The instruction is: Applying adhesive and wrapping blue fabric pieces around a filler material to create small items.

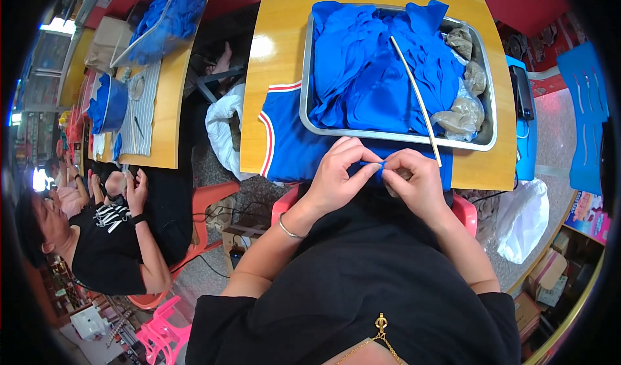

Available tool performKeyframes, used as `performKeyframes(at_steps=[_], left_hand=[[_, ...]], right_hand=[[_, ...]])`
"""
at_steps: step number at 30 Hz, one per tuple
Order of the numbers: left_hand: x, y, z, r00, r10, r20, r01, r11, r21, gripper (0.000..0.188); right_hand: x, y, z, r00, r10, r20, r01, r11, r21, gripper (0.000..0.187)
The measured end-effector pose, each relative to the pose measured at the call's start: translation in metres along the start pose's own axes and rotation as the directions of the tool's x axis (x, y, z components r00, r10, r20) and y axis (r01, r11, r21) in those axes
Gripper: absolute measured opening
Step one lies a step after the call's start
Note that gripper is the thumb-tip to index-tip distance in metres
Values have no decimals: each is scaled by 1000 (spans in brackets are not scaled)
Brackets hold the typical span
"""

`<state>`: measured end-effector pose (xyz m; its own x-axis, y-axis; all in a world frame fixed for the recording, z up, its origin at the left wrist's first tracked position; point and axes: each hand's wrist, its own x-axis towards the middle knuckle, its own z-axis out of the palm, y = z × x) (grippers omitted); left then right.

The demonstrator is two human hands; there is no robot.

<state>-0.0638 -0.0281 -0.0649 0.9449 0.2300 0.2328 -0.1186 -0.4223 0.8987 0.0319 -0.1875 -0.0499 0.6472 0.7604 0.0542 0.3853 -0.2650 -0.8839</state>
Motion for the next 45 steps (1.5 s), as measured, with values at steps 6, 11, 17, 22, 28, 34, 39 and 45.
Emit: performKeyframes(at_steps=[6,11,17,22,28,34,39,45], left_hand=[[-12,7,15,959,-283,6,225,748,-625,35],[-19,6,15,921,-386,48,310,654,-690,31],[-22,4,18,905,-422,-48,258,636,-727,27],[-23,10,19,892,-447,-64,271,644,-715,27],[-25,6,22,852,-500,-156,218,609,-763,20],[-29,7,26,856,-515,-52,241,486,-840,16],[-32,8,16,863,-505,-17,254,462,-850,18],[-29,14,15,874,-482,-60,239,533,-812,21]], right_hand=[[-3,6,5,889,381,252,-433,523,734,10],[-5,-2,5,884,395,249,-446,554,703,16],[-4,-8,-4,886,303,351,-462,636,619,25],[-8,-4,5,933,276,232,-355,815,457,27],[-6,-10,6,945,237,224,-310,865,395,26],[-7,-4,18,979,178,-96,-152,960,237,23],[-6,-14,10,1000,-20,-13,22,980,196,25],[-5,-13,3,1000,8,1,-8,996,84,23]])
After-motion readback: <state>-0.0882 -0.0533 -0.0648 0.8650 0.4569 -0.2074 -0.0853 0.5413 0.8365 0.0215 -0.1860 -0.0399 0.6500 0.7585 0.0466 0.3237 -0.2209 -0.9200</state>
